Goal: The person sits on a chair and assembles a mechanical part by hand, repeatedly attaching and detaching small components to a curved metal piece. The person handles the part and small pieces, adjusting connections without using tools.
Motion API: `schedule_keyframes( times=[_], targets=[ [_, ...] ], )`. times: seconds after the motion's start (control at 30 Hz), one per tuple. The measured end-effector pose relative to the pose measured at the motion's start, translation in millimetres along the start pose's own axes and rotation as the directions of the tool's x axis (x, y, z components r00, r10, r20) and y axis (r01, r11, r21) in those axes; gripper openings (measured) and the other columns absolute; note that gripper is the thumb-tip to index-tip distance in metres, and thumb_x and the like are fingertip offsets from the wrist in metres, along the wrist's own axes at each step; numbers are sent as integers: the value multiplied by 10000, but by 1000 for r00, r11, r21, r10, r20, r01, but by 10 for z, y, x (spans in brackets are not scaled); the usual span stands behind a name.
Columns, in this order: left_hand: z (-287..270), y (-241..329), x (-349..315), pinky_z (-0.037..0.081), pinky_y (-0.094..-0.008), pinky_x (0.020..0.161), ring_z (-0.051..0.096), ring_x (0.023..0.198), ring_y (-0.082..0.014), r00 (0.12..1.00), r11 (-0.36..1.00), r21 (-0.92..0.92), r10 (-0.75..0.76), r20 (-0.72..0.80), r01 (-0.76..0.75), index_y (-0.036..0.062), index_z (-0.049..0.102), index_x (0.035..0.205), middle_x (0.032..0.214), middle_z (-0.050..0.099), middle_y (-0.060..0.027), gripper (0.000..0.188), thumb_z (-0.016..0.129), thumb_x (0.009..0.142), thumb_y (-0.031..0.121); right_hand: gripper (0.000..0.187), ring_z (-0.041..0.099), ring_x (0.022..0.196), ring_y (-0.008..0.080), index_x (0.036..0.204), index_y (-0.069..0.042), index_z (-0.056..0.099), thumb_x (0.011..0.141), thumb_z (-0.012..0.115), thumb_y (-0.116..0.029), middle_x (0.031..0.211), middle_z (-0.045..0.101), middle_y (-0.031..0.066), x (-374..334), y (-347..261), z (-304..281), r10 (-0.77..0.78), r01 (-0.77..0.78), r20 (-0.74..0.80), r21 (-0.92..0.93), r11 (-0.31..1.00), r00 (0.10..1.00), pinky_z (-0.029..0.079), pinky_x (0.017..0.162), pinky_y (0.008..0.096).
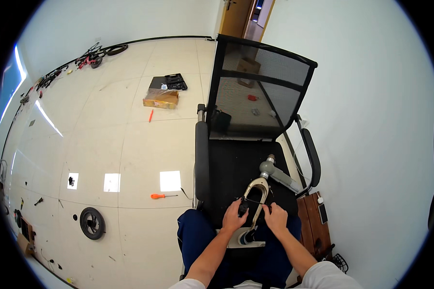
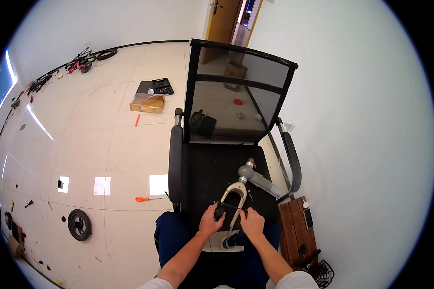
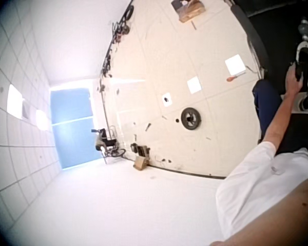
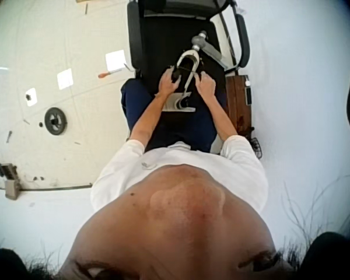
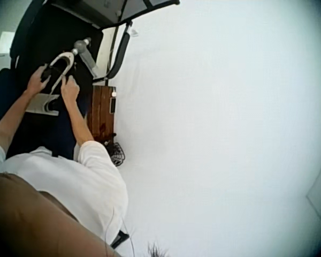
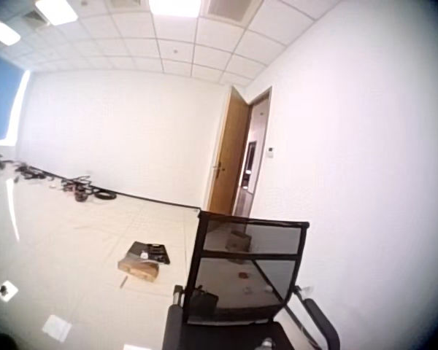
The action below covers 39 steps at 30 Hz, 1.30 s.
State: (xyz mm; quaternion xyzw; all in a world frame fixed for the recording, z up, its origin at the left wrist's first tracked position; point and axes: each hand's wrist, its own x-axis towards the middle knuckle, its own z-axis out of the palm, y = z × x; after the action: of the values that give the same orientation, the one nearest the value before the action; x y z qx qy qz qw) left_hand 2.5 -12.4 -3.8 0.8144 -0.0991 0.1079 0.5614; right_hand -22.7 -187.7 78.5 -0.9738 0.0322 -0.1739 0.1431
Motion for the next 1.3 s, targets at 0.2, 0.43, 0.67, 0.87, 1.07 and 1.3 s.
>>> schedule_keyframes(
  times=[0.2, 0.43, 0.67, 0.87, 1.07, 1.3],
  targets=[
    [90, 9, 30, 521, -437, 908, 639, 1056, -396, 1000, 999, -35, 6, -3, -6, -27, 574, 1292, 1152, 645, -210, 529, 764, 847, 187, 473, 573, 499, 358, 651, -25, 546, 922, 703, -379, 539, 538, 153, -25, -62, -68, 104, -103, -16, 68, 992, 994, 451, 490, 446],
    [71, 38, 74, 524, -438, 907, 636, 1075, -400, 998, 998, -15, -66, 3, 66, -17, 575, 1289, 1157, 644, -209, 547, 775, 840, 223, 295, 663, 683, 329, 770, -38, 613, 901, 670, -297, 786, 643, 141, 413, -249, -99, -313, 313, 77, 13, 950, 946, 528, 596, 430],
    [31, 49, 71, 534, -443, 881, 644, 1056, -406, 998, 998, -17, -62, 8, 62, -2, 583, 1238, 1147, 646, -211, 523, 790, 799, 193, 280, 683, 611, 323, 837, -43, 623, 976, 591, -284, 701, 674, 154, 633, -441, 249, -422, 425, 249, 43, 904, 872, 547, 535, 411],
    [68, -4, 59, 536, -460, 827, 646, 997, -413, 1000, 1000, 21, -22, 19, 21, -2, 582, 1222, 1078, 646, -205, 522, 798, 792, 199, 230, 643, 522, 203, 790, -82, 631, 956, 621, -241, 613, 580, 37, 716, -72, 538, -740, 761, 203, -39, 648, 641, 495, 420, 344],
    [97, 37, 66, 533, -460, 815, 645, 982, -408, 1000, 998, 52, -22, 8, 22, -8, 580, 1210, 1053, 639, -203, 517, 801, 793, 203, 158, 642, 554, 197, 874, -45, 689, 917, 643, -189, 683, 588, 55, 819, -54, 425, -844, 851, 118, -18, 525, 523, 498, 436, 339],
    [97, 20, 42, 534, -452, 815, 650, 989, -412, 996, 996, 26, -85, 19, 85, -2, 573, 1218, 1062, 638, -197, 523, 806, 815, 239, 375, 694, 659, 387, 866, 34, 673, 988, 567, -305, 690, 665, 241, 875, -400, 344, -373, 313, 567, 206, 927, 734, 559, 598, 483]
  ],
)
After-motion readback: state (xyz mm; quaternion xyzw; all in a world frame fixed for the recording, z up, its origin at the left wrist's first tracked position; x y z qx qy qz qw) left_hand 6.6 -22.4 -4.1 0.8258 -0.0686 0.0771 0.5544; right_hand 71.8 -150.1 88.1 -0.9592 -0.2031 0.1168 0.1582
